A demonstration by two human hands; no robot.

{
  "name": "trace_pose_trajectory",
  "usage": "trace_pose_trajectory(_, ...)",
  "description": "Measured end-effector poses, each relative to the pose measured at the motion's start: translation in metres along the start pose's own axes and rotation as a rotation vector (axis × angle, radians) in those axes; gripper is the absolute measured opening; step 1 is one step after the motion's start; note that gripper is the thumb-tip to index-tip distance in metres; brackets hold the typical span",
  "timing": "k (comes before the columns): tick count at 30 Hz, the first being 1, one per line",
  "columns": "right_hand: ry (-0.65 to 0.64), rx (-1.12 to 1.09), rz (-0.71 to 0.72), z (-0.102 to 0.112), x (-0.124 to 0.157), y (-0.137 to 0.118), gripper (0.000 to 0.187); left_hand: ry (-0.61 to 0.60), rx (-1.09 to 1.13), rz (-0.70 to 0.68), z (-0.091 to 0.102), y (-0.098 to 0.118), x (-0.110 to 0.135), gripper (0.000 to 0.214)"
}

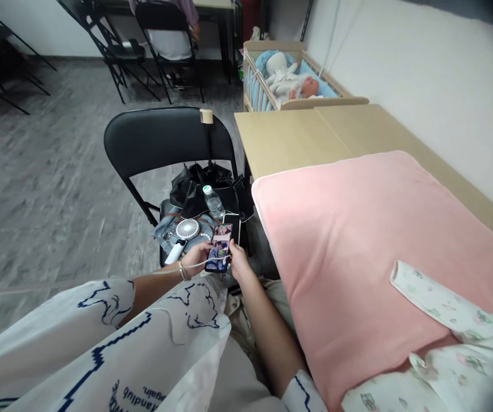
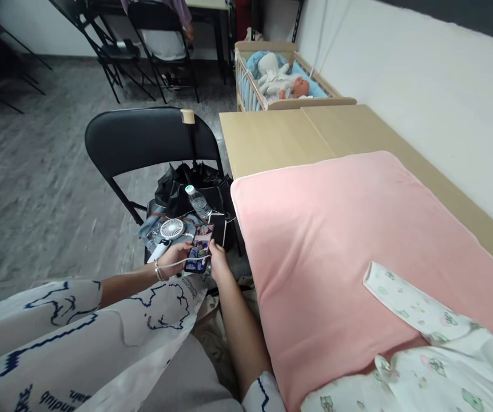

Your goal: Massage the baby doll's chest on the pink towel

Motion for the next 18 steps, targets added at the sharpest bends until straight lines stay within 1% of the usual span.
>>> trace_pose_trajectory(2, -0.003, -0.027, -0.002, -0.002, 0.002, 0.000, 0.029, 0.006, 0.015, 0.053, -0.002, 0.000, -0.001, 0.029)
trace_pose_trajectory(4, 0.002, -0.049, -0.006, -0.002, 0.002, 0.001, 0.026, 0.018, 0.024, 0.087, -0.002, -0.001, -0.005, 0.030)
trace_pose_trajectory(7, 0.014, -0.084, -0.014, 0.000, 0.000, 0.003, 0.027, 0.052, 0.020, 0.093, -0.006, 0.000, -0.008, 0.032)
trace_pose_trajectory(12, 0.014, -0.142, -0.002, 0.004, 0.000, 0.004, 0.037, 0.072, 0.023, 0.100, -0.021, 0.000, -0.005, 0.033)
trace_pose_trajectory(15, 0.016, -0.150, 0.009, 0.008, 0.003, 0.001, 0.032, 0.075, 0.019, 0.107, -0.026, -0.003, -0.003, 0.035)
trace_pose_trajectory(18, 0.010, -0.145, 0.017, 0.012, 0.007, -0.003, 0.026, 0.070, 0.002, 0.102, -0.025, -0.006, -0.005, 0.038)
Point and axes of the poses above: each hand's wrist, its own x-axis away from the middle knuckle, its own z-axis out of the back of the hand, y = z × x, the point moved 7 cm from there along -x, towards the middle knuckle, and after that the axes turned 4 degrees about -z, right-handed, at the moved point
